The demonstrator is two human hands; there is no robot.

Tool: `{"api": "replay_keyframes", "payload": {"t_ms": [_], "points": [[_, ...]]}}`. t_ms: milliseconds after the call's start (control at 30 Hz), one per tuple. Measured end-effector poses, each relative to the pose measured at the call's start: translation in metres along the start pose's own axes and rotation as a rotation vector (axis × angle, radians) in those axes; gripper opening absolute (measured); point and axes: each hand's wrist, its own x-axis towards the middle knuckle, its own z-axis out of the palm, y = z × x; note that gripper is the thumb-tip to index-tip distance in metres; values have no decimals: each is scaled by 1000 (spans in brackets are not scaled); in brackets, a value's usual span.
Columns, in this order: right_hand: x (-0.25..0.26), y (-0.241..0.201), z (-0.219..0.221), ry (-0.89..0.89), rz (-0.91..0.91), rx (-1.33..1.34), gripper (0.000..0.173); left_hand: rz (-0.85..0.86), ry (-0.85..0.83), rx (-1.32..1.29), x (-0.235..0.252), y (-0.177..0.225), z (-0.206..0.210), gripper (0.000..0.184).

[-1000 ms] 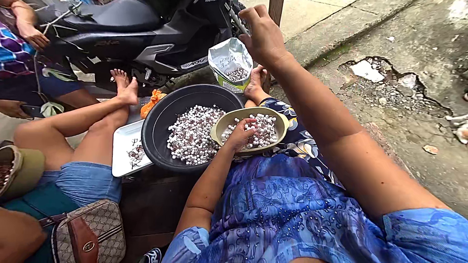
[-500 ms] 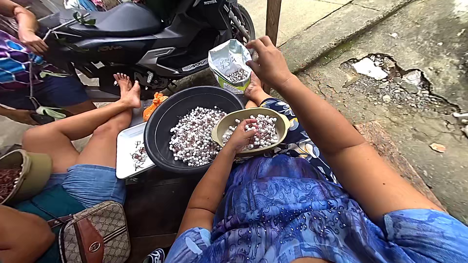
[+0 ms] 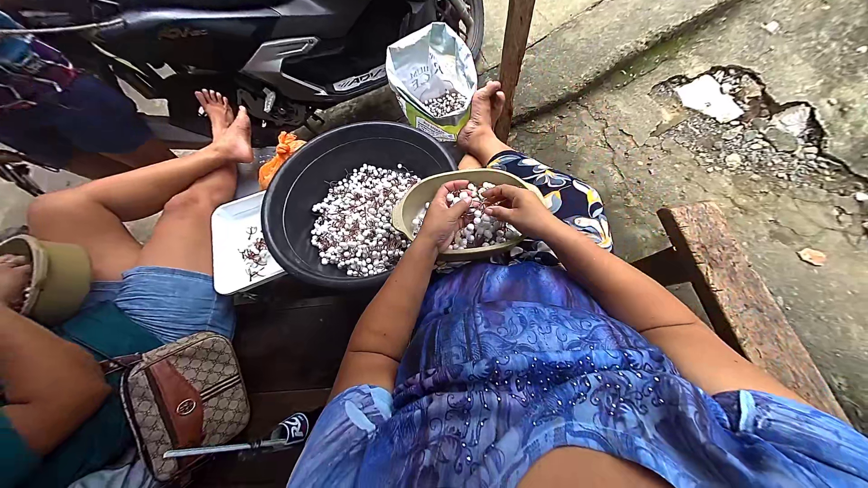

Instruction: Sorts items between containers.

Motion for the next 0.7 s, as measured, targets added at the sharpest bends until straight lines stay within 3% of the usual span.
{"api": "replay_keyframes", "payload": {"t_ms": [300, 533, 700], "points": [[1, -6, -7, 150, -49, 3, 22, 22, 116, -84, 1, 1, -6, 36], [1, -14, -5, 171, -122, -29, 36, -69, -145, 35, -2, 3, -4, 51], [-1, -19, -3, 149, -163, -23, 32, -65, -116, 54, -3, 4, 0, 22]]}}
